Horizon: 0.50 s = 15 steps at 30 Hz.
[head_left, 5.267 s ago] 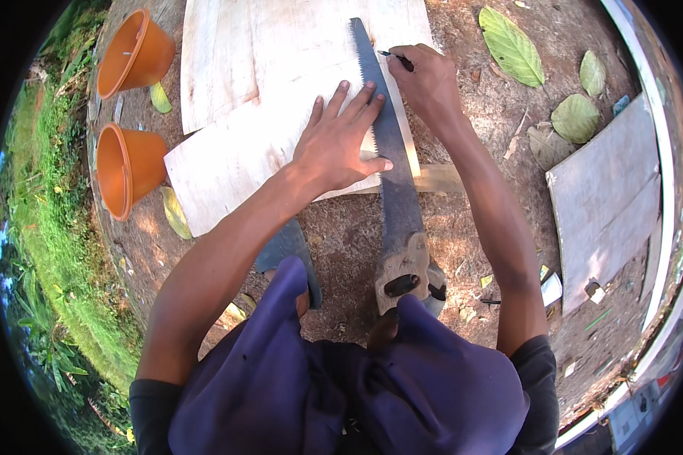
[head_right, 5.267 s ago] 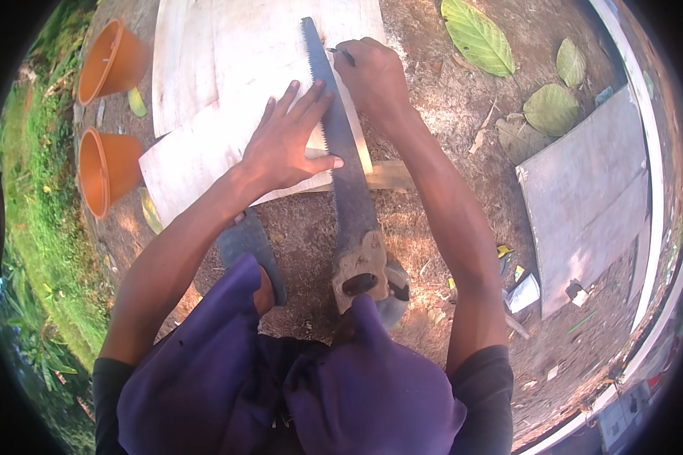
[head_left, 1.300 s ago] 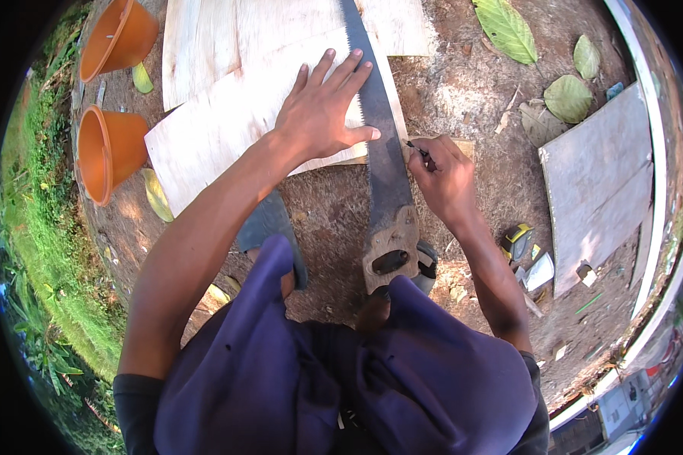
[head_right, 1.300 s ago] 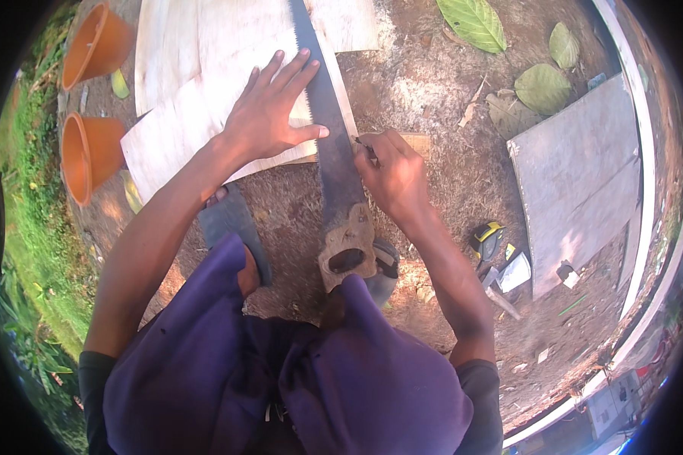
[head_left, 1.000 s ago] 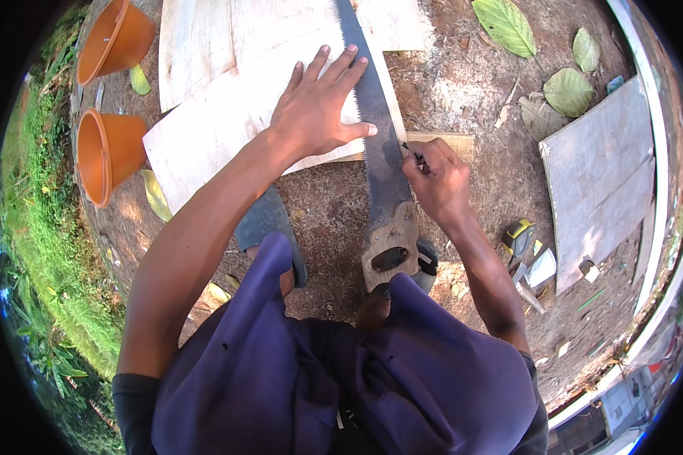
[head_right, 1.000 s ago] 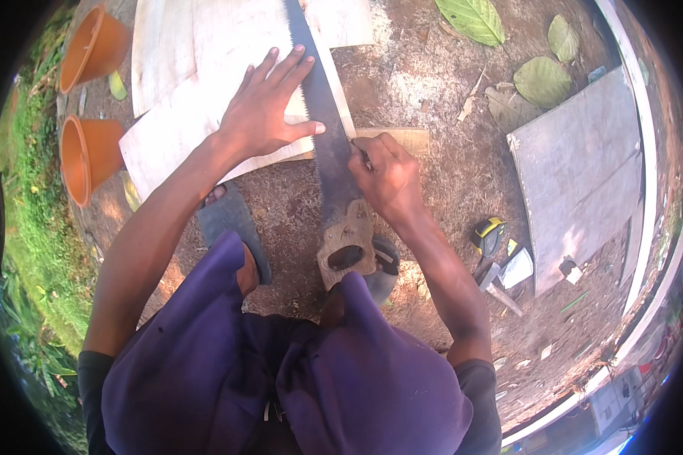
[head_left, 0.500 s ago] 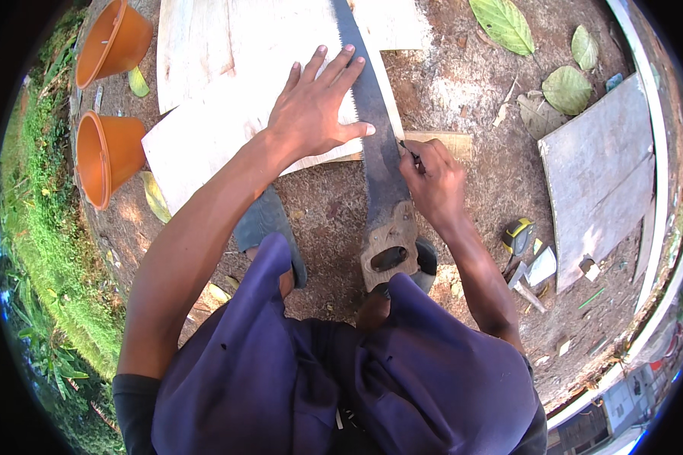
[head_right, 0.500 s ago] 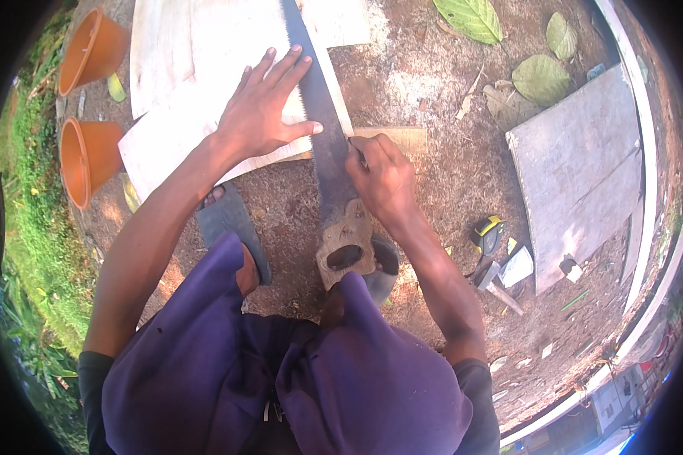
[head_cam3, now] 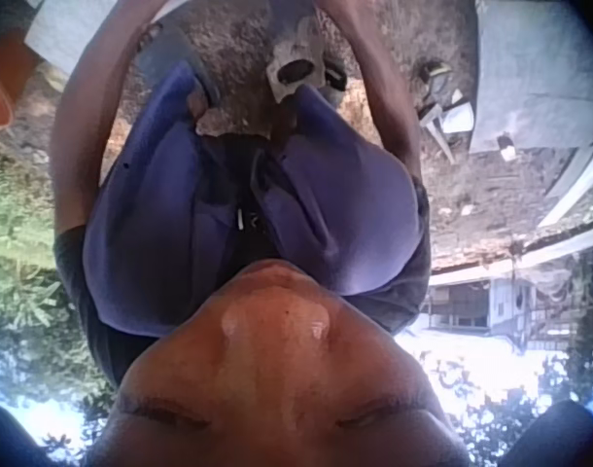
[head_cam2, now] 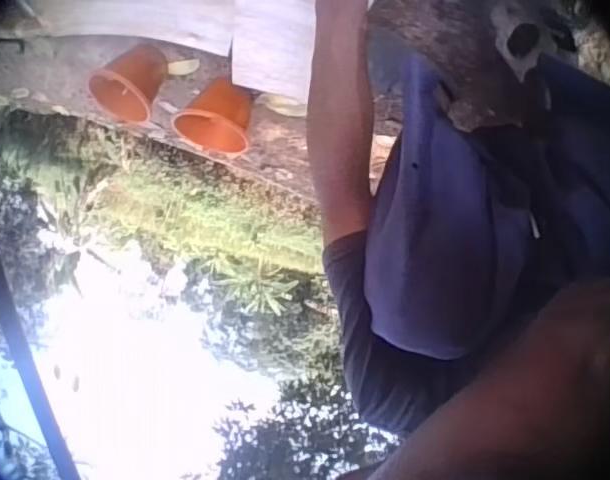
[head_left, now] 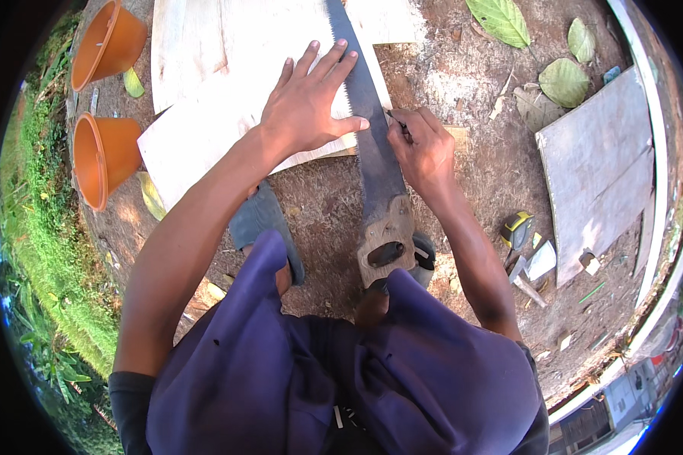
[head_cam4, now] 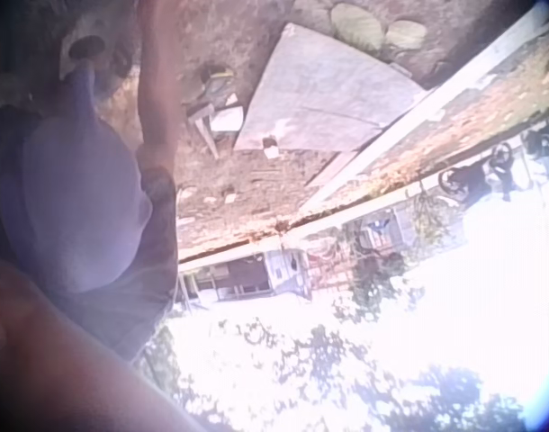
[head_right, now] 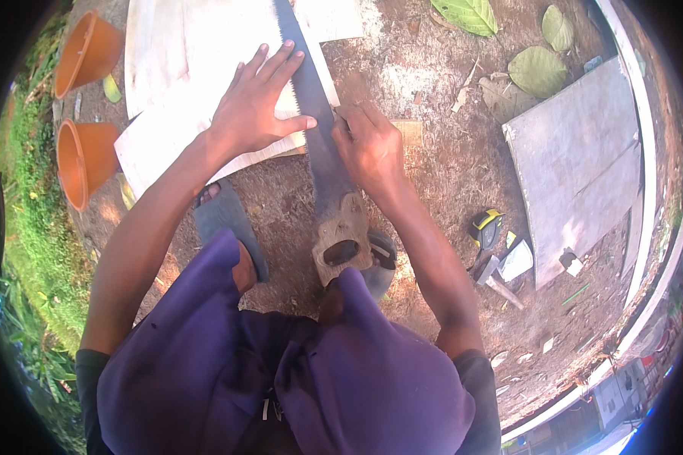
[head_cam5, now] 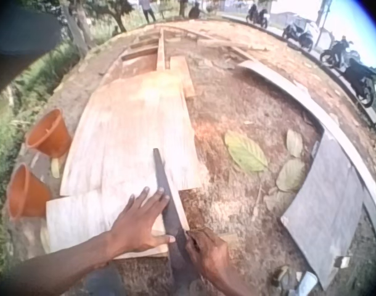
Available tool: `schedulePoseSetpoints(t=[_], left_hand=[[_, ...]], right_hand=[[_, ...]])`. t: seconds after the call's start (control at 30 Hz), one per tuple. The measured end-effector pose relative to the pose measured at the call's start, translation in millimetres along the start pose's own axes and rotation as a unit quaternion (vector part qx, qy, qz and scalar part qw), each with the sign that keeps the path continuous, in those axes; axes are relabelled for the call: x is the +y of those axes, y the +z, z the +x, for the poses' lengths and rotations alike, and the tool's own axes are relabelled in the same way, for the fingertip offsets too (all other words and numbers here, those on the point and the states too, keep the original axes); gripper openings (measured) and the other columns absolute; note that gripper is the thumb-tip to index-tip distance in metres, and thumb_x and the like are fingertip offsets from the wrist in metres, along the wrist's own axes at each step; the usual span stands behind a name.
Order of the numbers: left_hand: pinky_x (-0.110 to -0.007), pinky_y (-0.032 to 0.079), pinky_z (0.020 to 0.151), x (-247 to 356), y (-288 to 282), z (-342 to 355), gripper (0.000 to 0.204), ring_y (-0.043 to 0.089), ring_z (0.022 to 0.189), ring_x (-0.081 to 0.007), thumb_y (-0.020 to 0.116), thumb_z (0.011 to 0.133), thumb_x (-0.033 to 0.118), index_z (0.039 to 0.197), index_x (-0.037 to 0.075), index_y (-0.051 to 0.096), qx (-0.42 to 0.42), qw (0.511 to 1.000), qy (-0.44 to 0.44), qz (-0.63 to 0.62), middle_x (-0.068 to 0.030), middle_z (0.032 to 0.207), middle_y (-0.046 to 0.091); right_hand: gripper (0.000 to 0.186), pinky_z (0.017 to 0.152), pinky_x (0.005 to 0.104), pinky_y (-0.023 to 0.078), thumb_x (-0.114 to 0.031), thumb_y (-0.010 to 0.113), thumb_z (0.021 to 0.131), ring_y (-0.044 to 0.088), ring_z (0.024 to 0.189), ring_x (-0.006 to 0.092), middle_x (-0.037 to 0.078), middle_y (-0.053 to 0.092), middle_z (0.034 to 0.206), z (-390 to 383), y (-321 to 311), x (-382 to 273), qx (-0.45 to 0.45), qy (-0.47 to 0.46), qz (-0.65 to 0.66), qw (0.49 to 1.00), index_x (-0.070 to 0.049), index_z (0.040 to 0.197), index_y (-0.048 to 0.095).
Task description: The person measures a wooden plank with a tape measure, marks it with a pencil, and then uses a hand saw to cut along the marked line. The cut piece is separated from the main plank.
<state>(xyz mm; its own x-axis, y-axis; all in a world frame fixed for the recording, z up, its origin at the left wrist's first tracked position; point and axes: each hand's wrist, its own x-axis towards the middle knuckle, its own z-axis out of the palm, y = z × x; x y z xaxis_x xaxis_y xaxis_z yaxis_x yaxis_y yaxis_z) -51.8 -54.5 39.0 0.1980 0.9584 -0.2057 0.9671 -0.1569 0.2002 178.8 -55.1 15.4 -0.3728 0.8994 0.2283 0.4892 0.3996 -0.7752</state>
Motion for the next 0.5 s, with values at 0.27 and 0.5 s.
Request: schedulePoseSetpoints(t=[0.27, 0.5], left_hand=[[-0.061, 0.021, 0.128, -1.3, 3.0, -1.4, 0.106, 0.018, 0.159, -0.0381, 0.072, 0.083, 0.071, 0.165, 0.018, 0.030, -0.006, 1.000, -0.004, 0.001, -0.0084, 0.173, 0.023], [-0.060, 0.021, 0.128, 0.1, 1.7, 2.0, 0.106, 0.018, 0.159, -0.0375, 0.072, 0.083, 0.071, 0.164, 0.018, 0.030, -0.001, 1.000, -0.002, 0.009, -0.0073, 0.173, 0.023]], right_hand=[[0.014, 0.060, 0.0412, 0.058, 0.000, 0.071, 0.088, 0.069, 0.071, 0.0332, 0.017, 0.067, 0.087, -27.1, -9.5, -5.4, -0.024, 0.023, -0.009, 0.999, 0.001, 0.102, 0.070], [0.017, 0.062, 0.0382, 0.058, -0.003, 0.073, 0.090, 0.071, 0.070, 0.0279, 0.015, 0.070, 0.089, 19.6, 3.5, 0.4, -0.004, -0.008, -0.025, 1.000, 0.000, 0.107, 0.073]])
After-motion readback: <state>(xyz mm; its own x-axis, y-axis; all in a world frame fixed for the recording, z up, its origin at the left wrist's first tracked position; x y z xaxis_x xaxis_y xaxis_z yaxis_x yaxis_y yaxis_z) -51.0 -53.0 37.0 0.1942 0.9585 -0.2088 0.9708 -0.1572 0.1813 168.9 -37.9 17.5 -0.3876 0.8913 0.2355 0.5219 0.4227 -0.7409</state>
